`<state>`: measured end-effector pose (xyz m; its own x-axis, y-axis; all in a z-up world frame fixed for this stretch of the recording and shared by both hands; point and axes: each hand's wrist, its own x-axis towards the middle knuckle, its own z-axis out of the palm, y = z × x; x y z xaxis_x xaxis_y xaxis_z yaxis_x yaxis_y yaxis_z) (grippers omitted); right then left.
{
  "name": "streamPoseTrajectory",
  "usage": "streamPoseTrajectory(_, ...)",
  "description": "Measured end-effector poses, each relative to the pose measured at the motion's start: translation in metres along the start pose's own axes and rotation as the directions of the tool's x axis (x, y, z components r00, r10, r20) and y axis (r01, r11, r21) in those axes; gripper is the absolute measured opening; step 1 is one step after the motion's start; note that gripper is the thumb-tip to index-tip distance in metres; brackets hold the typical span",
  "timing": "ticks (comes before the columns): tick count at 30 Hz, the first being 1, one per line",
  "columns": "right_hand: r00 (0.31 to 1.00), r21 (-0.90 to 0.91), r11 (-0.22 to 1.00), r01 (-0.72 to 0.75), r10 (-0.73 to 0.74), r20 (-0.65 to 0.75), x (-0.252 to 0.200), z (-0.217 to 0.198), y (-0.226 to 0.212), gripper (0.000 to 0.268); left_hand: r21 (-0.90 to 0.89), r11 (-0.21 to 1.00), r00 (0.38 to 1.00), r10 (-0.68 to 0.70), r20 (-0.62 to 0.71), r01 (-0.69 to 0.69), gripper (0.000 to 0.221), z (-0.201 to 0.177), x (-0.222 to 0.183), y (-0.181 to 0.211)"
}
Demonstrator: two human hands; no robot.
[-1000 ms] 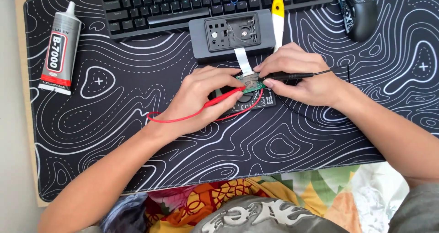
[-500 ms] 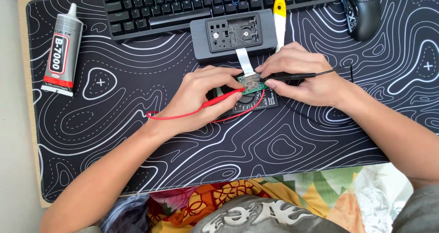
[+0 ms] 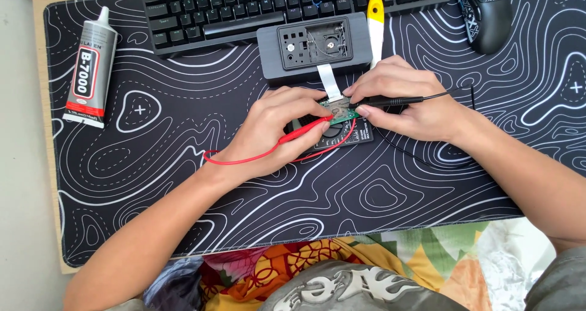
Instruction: Inspecting and testing electronic components on a PCB using multimeter probes at a repair bench.
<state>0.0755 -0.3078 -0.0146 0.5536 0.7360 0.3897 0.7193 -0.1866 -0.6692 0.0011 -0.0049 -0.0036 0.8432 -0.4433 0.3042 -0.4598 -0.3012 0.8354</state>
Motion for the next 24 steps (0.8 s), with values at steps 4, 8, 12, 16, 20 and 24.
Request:
streamPoseTrajectory(4,1.0,-0.022,1.0,0.005,-0.005,0.001,0.0017,-0.0026,-0.0038,0.01,-0.013,1.0,1.0,0.002,0.004,-0.002,0.013,-0.003,0.0021,0.0011)
streamPoseTrajectory(8,1.0,-0.021,1.0,0.001,-0.001,-0.011,-0.0001,-0.0014,-0.0038,0.01,-0.027,1.0,1.0,-0.001,0.005,0.001,0.013,-0.004,0.0012,0.0006)
streamPoseTrajectory(12,1.0,-0.014,1.0,-0.001,0.001,-0.02,-0.0013,-0.0002,-0.0026,0.01,-0.036,0.999,1.0,-0.002,0.006,0.002,0.014,-0.004,0.0011,0.001)
streamPoseTrajectory(16,1.0,-0.019,1.0,-0.013,0.012,-0.022,-0.0008,-0.0022,-0.005,0.009,-0.042,0.999,1.0,-0.005,0.006,0.005,0.014,-0.0036,0.0012,0.0011)
streamPoseTrajectory(20,1.0,-0.009,1.0,-0.007,0.006,-0.029,0.0002,-0.0023,-0.0041,0.008,-0.042,0.999,1.0,0.0,0.015,0.001,0.014,-0.0059,0.0017,0.0006)
streamPoseTrajectory(24,1.0,-0.006,1.0,-0.001,0.001,-0.027,-0.001,-0.0012,-0.0028,0.008,-0.051,0.999,1.0,0.002,0.02,-0.001,0.014,-0.0057,0.0019,-0.0001)
